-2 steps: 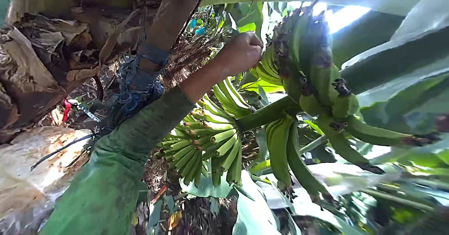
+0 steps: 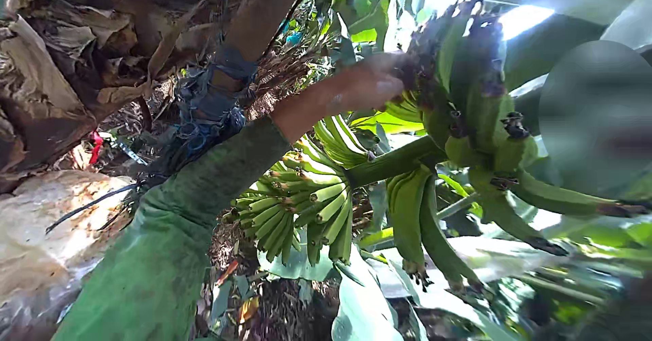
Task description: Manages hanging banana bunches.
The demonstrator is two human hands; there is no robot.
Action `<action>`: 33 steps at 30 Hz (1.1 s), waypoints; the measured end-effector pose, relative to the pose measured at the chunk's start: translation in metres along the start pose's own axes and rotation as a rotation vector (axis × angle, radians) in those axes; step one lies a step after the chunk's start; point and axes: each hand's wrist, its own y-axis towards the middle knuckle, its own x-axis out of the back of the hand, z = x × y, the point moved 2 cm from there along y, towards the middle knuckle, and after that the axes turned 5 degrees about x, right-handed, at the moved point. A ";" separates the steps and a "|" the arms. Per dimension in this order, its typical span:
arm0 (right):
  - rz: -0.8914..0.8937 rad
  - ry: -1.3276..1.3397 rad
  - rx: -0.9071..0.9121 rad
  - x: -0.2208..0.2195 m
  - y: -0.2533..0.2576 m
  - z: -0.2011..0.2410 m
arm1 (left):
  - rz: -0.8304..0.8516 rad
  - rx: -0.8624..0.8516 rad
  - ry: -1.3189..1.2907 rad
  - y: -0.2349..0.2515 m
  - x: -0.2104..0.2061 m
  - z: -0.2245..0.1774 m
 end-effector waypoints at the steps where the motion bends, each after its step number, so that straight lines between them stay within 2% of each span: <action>1: -0.020 -0.018 0.159 0.005 0.011 -0.027 | 0.071 -0.060 -0.055 -0.005 -0.003 -0.004; 2: -0.107 0.005 0.198 0.002 0.027 -0.041 | 0.122 -0.119 -0.115 -0.010 -0.004 -0.009; 3: -0.117 0.017 0.191 0.004 0.043 -0.057 | 0.160 -0.175 -0.147 -0.011 -0.005 -0.010; 5: -0.027 0.052 0.105 0.013 0.079 -0.079 | 0.200 -0.273 -0.149 -0.008 -0.004 -0.007; 7: 0.027 0.042 0.102 0.010 0.089 -0.080 | 0.227 -0.333 -0.176 -0.008 -0.005 -0.006; 10: 0.028 -0.098 0.039 -0.006 0.102 -0.059 | 0.215 -0.353 -0.088 -0.014 -0.004 -0.013; 12: 0.053 -0.113 0.028 -0.007 0.105 -0.058 | 0.153 -0.319 0.026 -0.011 -0.001 -0.015; 15: 0.037 -0.217 0.021 -0.007 0.105 -0.065 | -0.030 -0.119 0.215 -0.006 0.008 -0.016; 18: 0.094 -0.367 0.070 -0.009 0.109 -0.064 | -0.245 0.029 0.262 -0.003 0.022 -0.015; 20: 0.135 -0.368 0.124 -0.011 0.110 -0.058 | -0.319 0.085 0.244 -0.003 0.025 -0.012; 23: 0.127 -0.409 0.107 -0.011 0.122 -0.059 | -0.334 0.112 0.251 -0.003 0.025 -0.012; 28: 0.057 -0.391 0.197 -0.015 0.121 -0.061 | -0.342 0.126 0.299 -0.005 0.025 -0.015; 33: 0.111 -0.395 0.324 -0.013 0.114 -0.071 | -0.321 0.112 0.376 -0.004 0.027 -0.010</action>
